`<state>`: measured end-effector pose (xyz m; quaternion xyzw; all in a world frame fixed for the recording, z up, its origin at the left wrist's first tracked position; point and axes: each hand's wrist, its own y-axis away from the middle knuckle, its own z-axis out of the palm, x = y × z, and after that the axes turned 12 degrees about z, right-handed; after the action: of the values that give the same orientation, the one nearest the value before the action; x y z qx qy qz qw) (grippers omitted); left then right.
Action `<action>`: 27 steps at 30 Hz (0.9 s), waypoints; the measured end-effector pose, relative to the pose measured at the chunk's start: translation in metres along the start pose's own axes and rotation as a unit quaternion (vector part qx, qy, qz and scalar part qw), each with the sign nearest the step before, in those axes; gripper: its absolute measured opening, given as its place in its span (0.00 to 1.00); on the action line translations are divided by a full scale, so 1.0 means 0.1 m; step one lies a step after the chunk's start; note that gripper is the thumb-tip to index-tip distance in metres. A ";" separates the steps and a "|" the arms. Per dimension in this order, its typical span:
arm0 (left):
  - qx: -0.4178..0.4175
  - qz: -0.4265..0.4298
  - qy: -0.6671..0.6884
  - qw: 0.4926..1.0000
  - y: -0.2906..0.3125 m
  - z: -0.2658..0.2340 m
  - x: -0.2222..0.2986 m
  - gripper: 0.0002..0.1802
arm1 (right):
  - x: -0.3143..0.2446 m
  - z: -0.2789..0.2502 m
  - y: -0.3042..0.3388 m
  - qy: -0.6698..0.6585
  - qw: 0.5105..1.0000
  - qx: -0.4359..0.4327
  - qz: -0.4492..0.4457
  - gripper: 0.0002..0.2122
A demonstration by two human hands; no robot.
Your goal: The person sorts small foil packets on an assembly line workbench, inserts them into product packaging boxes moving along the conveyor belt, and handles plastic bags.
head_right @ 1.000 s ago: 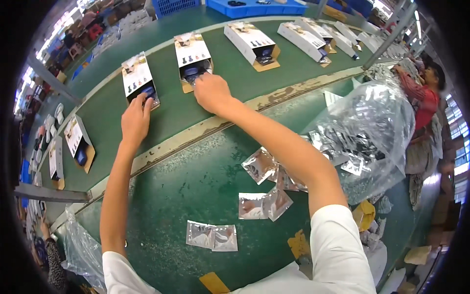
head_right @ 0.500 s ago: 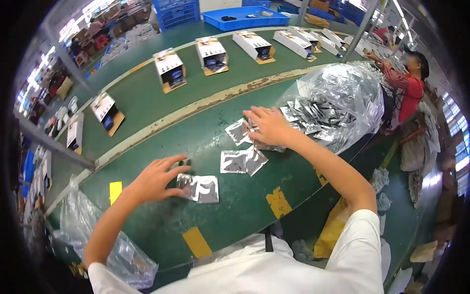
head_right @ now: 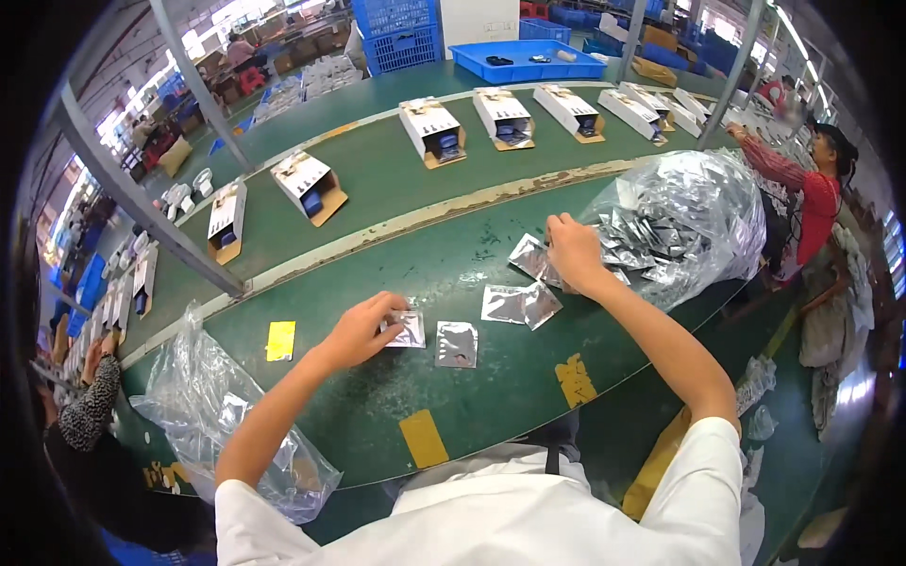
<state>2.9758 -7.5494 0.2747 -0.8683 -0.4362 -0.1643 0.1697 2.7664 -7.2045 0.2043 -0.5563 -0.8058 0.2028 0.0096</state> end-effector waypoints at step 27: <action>0.386 -0.314 -0.281 0.821 1.94 -0.99 -3.91 0.04 | -3.62 2.01 -1.67 -0.192 0.932 -0.034 -0.306 0.20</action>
<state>2.8991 -7.9766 0.1634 -0.5561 -0.7418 0.2243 0.3002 2.7063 -7.6440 0.1524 -0.2329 -0.9300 0.2655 -0.1020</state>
